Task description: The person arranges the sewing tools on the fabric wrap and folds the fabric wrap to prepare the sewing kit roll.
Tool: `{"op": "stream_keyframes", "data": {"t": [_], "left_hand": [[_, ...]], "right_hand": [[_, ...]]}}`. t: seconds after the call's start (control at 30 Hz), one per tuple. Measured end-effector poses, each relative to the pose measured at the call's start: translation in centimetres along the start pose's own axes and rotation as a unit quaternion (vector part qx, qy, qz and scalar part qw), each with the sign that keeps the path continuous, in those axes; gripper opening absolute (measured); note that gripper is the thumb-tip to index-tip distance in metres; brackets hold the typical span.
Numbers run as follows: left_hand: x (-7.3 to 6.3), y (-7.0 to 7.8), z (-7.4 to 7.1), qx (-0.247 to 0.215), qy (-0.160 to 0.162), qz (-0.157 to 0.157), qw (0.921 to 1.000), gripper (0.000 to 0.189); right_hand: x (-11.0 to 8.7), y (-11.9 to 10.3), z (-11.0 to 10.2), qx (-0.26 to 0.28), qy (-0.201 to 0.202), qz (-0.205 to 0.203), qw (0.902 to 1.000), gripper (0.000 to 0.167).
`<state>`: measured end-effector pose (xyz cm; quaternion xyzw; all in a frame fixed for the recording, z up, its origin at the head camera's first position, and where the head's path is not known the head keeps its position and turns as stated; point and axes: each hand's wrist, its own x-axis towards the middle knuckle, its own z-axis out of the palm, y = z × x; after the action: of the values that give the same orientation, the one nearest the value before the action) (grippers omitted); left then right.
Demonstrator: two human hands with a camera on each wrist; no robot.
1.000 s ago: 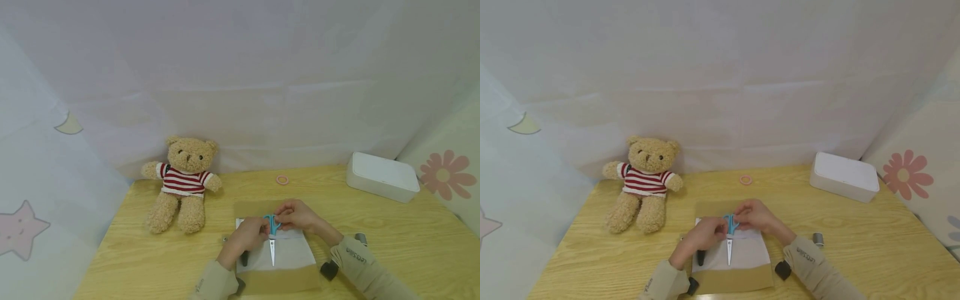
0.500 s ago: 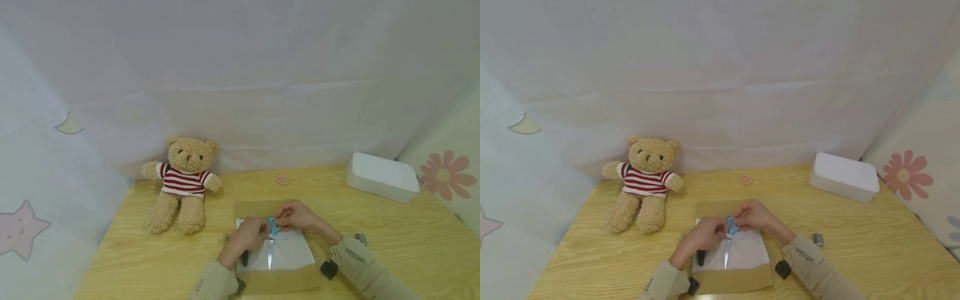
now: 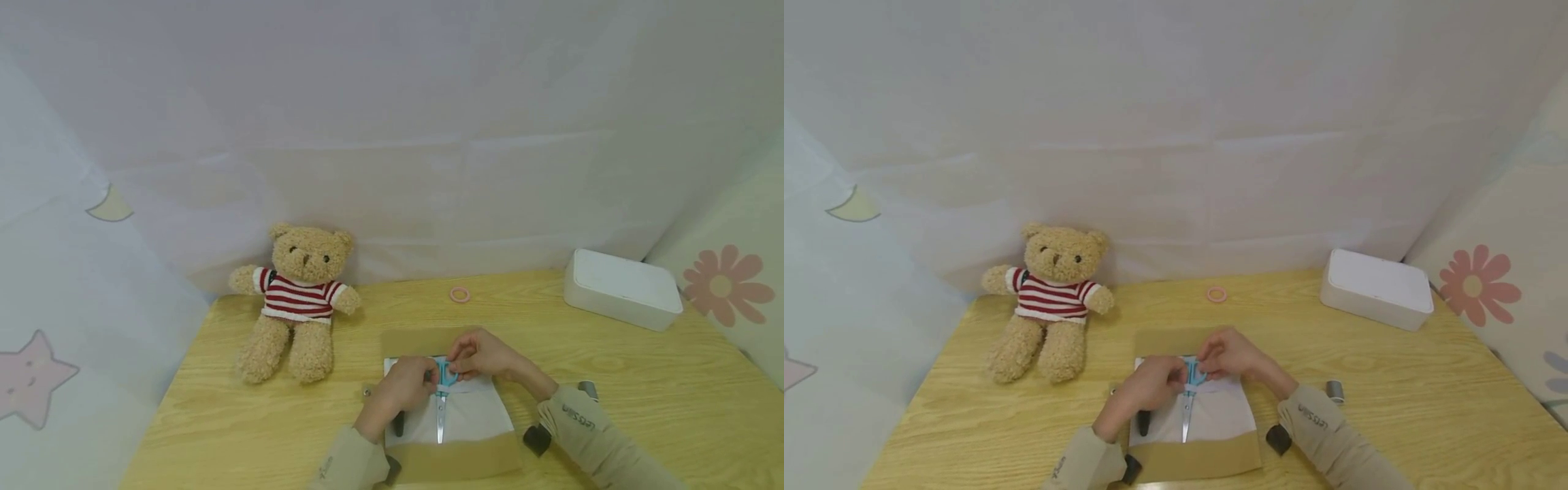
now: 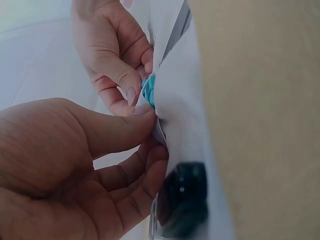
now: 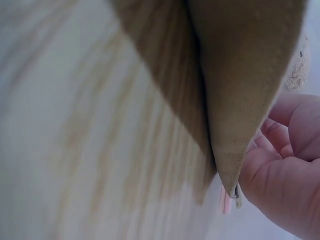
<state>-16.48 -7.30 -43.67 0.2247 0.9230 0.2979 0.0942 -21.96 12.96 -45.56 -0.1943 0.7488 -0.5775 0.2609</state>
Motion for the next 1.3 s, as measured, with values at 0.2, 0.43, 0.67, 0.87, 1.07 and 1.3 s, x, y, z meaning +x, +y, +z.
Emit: {"op": "stream_keyframes", "data": {"t": [0.2, 0.43, 0.67, 0.87, 1.07, 1.3], "left_hand": [[0.1, -0.1, 0.0, 0.003, 0.002, -0.003, 1.0, 0.014], [0.1, -0.1, 0.0, -0.017, 0.009, -0.001, 0.9998, 0.013], [0.1, -0.1, 0.1, -0.019, 0.014, -0.005, 0.9997, 0.014], [0.1, -0.2, 0.1, -0.032, 0.016, -0.001, 0.9993, 0.015], [0.2, -0.8, 0.1, -0.049, 0.016, 0.033, 0.9981, 0.012], [0.1, -0.5, -0.9, -0.078, 0.024, 0.087, 0.9928, 0.004]], "right_hand": [[0.3, 0.0, 0.3, -0.011, 0.032, -0.001, 0.9994, 0.012], [0.5, 0.0, 0.8, -0.059, 0.071, 0.004, 0.9957, 0.009], [0.5, -0.3, 1.0, -0.069, 0.075, -0.004, 0.9948, 0.006], [0.2, -0.4, 0.7, -0.082, 0.042, -0.015, 0.9957, 0.009], [-0.8, -0.8, -0.5, -0.099, 0.012, -0.046, 0.9939, 0.02], [-4.1, -2.0, -2.6, -0.051, 0.059, -0.041, 0.9961, 0.034]]}}
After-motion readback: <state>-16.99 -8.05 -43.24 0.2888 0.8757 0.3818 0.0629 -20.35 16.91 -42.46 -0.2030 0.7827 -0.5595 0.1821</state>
